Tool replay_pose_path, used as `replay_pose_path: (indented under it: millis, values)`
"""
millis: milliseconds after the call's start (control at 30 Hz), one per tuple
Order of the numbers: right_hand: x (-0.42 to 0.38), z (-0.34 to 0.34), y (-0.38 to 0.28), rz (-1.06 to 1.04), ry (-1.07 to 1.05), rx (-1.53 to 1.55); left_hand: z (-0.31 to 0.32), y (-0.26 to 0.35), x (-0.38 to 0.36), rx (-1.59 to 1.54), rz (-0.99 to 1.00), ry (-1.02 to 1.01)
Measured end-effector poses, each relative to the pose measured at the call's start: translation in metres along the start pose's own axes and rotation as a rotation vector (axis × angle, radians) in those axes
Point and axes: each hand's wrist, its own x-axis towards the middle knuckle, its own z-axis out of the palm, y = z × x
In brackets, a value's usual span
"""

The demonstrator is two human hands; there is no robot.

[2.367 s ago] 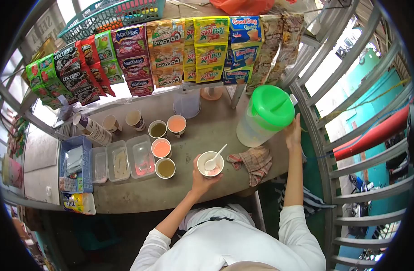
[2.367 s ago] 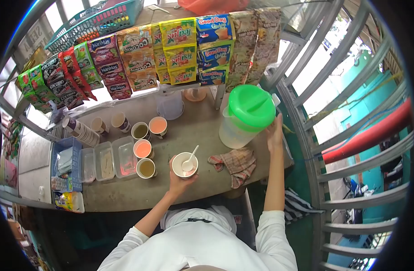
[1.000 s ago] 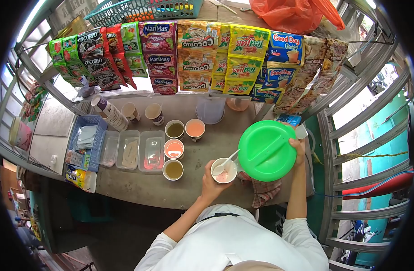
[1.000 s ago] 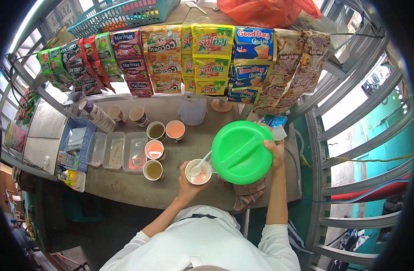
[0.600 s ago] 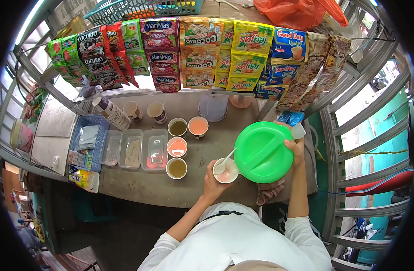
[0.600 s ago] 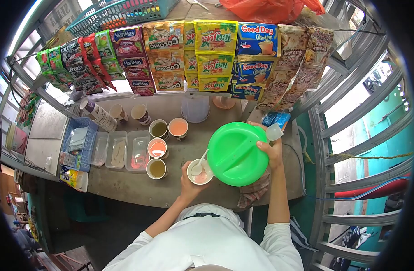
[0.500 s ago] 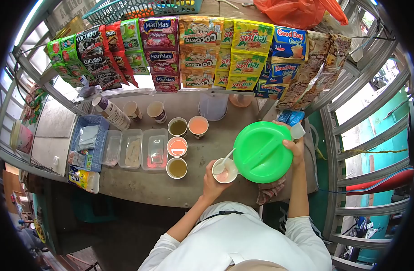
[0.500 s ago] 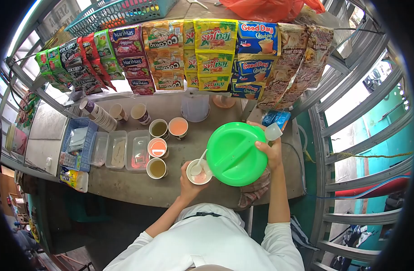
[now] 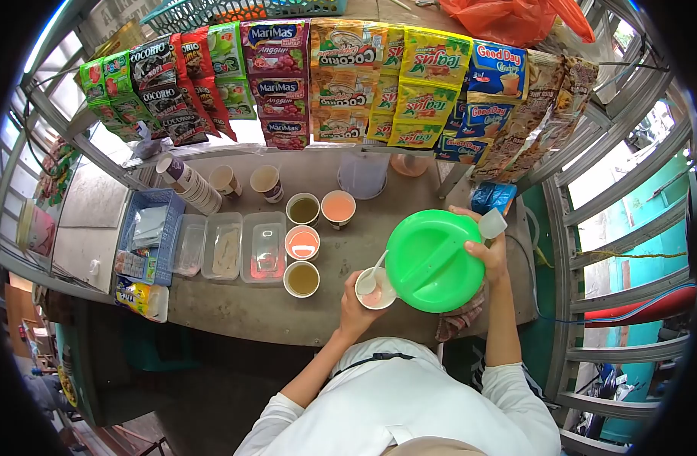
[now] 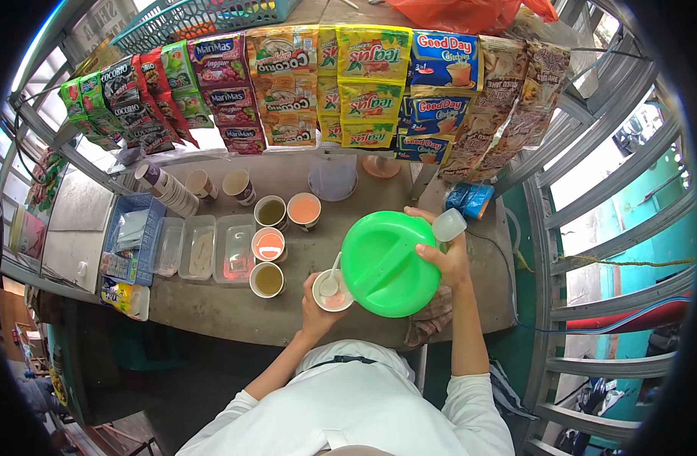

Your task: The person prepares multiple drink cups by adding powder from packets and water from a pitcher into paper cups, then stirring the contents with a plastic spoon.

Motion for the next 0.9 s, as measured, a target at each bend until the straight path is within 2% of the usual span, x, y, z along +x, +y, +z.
replay_pose_path:
  millis: [900]
  values:
    - [0.0004, 0.0076, 0.0029, 0.001, -0.022, -0.052, -0.0019, -0.0054, -0.0056, -0.012, -0.042, 0.01]
